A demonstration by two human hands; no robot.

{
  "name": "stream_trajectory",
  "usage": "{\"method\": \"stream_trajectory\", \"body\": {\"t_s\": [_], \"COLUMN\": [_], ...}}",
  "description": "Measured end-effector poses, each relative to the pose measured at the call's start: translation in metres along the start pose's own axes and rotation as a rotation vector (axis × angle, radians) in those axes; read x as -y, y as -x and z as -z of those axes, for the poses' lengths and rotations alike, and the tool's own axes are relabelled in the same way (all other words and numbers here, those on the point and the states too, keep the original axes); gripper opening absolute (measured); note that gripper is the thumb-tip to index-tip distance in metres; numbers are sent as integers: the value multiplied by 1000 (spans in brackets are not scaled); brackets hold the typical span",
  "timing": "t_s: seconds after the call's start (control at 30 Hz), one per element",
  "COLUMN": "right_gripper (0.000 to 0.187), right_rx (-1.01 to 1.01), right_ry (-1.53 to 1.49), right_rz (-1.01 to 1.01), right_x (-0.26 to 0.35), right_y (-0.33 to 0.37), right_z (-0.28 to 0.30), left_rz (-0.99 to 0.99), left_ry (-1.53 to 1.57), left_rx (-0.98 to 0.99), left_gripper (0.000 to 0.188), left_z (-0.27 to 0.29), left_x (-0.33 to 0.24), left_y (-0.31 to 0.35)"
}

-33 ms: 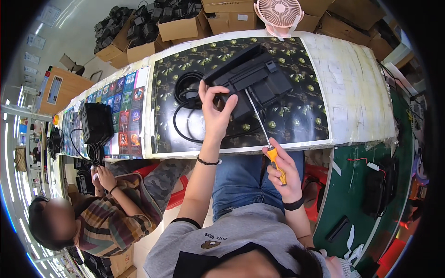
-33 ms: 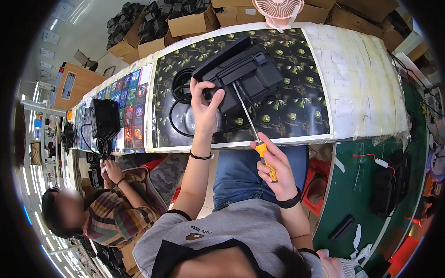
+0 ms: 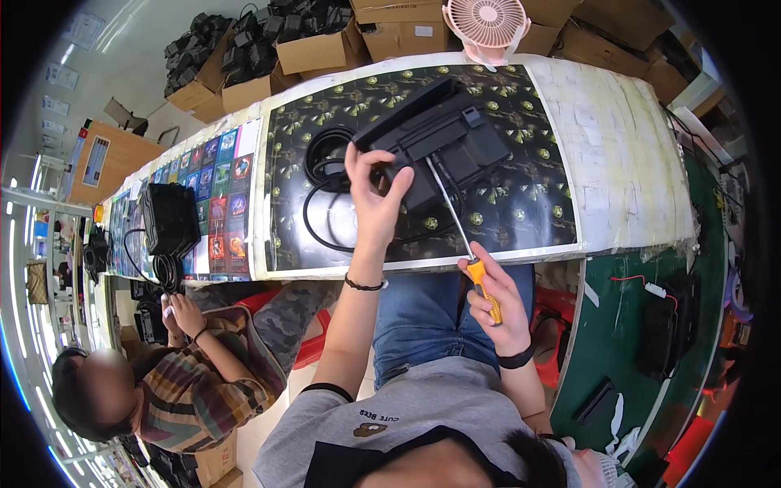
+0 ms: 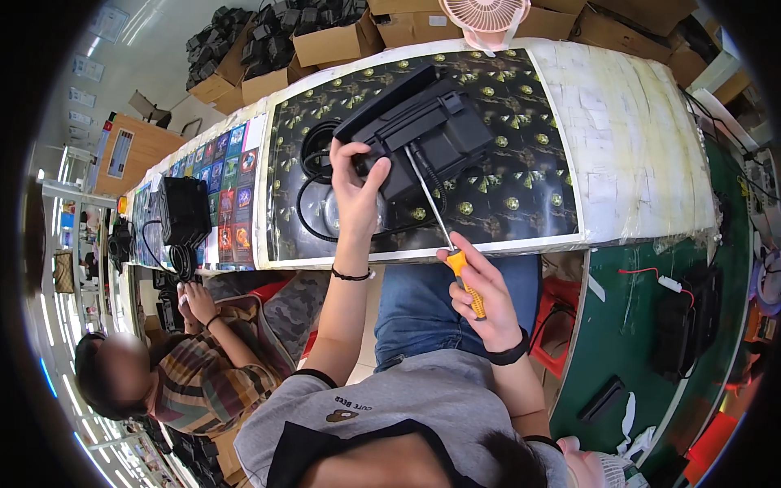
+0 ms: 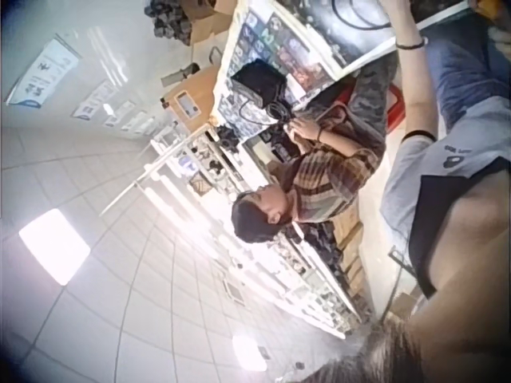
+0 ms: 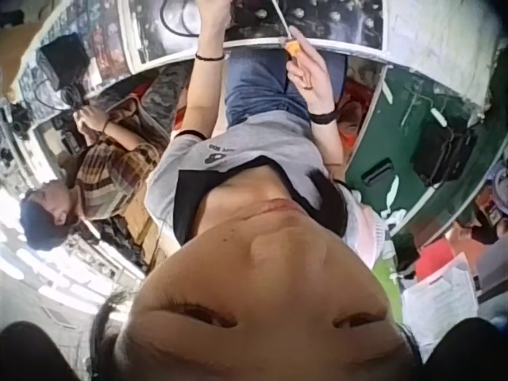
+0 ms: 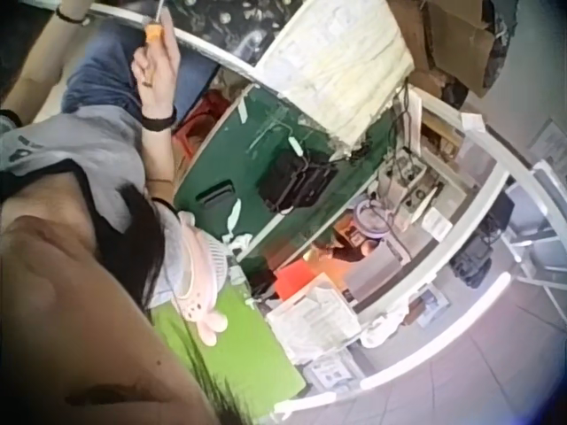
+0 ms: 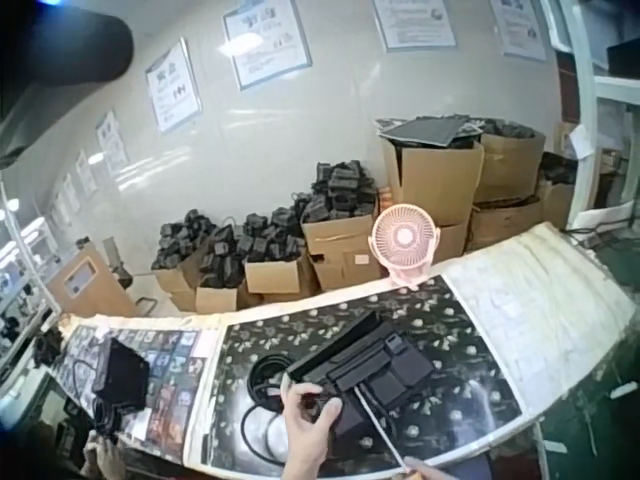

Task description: Assembling the internal components and casing of a solar-powered electronic device at a workshop bench.

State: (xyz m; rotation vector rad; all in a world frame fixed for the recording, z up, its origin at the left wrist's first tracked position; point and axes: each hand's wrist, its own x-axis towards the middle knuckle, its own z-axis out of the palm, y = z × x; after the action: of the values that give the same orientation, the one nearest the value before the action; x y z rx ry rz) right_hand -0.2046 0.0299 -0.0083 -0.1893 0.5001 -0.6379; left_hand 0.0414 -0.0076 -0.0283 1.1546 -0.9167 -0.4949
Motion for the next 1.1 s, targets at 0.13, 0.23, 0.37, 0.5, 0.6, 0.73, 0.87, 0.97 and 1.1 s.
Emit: {"method": "stream_trajectory", "body": {"t_s": [0.13,0.23,0.37,0.5,0.6,0.73,0.87,0.97,1.1], "right_gripper": [54,51,49,49,48,47,49,51,52], "right_rx": [119,299,-40,-182,-167,-123,-82,-17,34], "right_ry": [526,641,607,743,763,731,751,766,804], "right_rz": [22,181,655,814,849,818,835,884,900], "right_x": [17,36,52,70,81,84,84,83,88], "right_y": [11,23,4,-52,-84,-106,-109,-111,-108], "right_z": [17,39,27,6,-15,-28,-27,-18,-18], "left_rz": [15,-5,63,-28,13,-109,-173,-157,-97], "left_ry": [184,232,366,400,330,239,237,266,280], "left_rx": [21,43,23,64,50,177,249,252,255], "left_gripper": [45,52,57,66,59,62,61,62,67], "left_z": [6,24,37,54,55,45,47,50,49], "left_x": [6,7,12,23,21,4,8,10,5], "left_y": [5,14,27,39,43,37,33,33,33]}}
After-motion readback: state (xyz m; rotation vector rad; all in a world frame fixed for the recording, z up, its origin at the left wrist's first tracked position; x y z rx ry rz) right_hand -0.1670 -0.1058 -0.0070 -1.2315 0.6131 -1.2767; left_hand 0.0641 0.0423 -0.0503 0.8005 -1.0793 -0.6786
